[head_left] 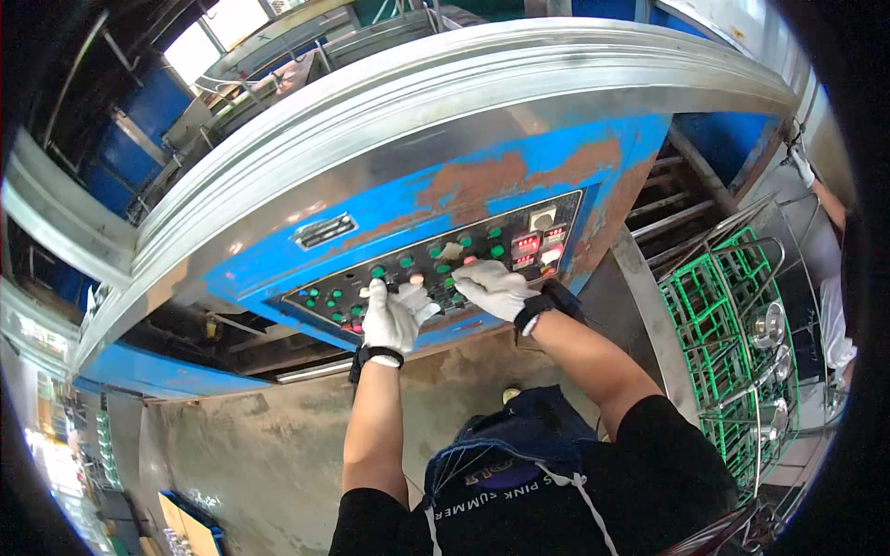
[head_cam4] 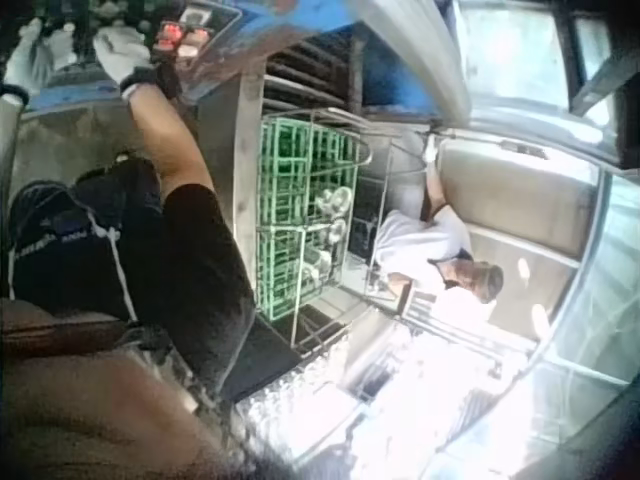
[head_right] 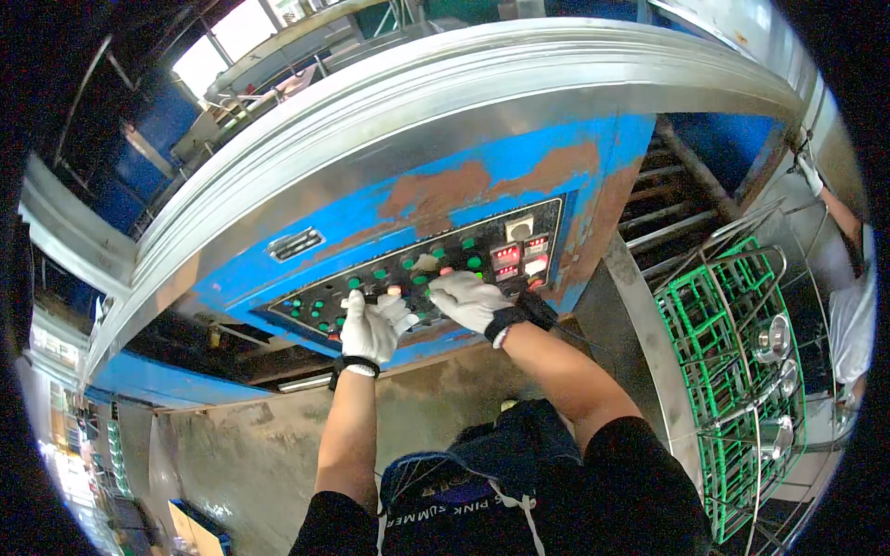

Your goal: Operator loads metal engine pistons into a green washing rack, monitors the industrial cleaning machine, and затем unloads the cleaned pistons onto a table.

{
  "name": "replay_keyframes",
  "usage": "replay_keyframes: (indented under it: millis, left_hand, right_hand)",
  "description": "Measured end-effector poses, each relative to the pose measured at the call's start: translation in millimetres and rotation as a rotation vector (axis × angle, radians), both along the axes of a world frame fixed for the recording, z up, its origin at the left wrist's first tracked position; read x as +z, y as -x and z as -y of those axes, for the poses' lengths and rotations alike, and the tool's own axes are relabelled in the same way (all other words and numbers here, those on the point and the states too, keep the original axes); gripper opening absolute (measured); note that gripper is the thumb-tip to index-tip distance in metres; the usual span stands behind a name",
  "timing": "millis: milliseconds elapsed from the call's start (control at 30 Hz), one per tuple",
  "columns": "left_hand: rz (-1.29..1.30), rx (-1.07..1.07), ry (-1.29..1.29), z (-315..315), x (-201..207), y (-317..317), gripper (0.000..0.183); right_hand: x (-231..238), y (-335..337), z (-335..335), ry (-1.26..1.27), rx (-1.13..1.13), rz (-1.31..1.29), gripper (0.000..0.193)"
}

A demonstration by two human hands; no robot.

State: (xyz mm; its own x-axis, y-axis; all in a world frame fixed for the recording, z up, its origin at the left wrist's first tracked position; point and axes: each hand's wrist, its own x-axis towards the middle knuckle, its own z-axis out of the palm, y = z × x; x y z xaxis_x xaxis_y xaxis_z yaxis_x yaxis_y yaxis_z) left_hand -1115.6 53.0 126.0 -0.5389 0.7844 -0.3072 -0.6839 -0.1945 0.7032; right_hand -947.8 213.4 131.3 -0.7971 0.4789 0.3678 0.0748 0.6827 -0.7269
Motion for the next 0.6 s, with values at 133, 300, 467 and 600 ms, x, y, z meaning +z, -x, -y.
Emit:
replay_keyframes:
  millis: [133, 300, 467, 600]
  left_hand:
    - [0.175, -0.044, -0.236, -4.9, -9.5, 8.1, 0.045]
    - [0.065, -0.024, -0.03, -22.6, -10.3, -7.7, 0.033]
    - [0.089, -0.503, 0.269, -17.9, -65.9, -34.2, 0.032]
    - [0.038, -1.026, 0.315, -28.2, -104.2, -39.3, 0.032]
  right_hand:
    - [-10.6, 20.1, -12.4, 0.078, -0.013, 0.155, 0.03]
    - [6.7, 10.4, -23.4, -0.03, -0.004, 0.26, 0.033]
    - [-13.9, -2.1, -1.2, -0.022, 0.054, 0.271, 0.032]
    - [-32.9, -75.4, 36.2, 0.362, -0.143, 0.425, 0.047]
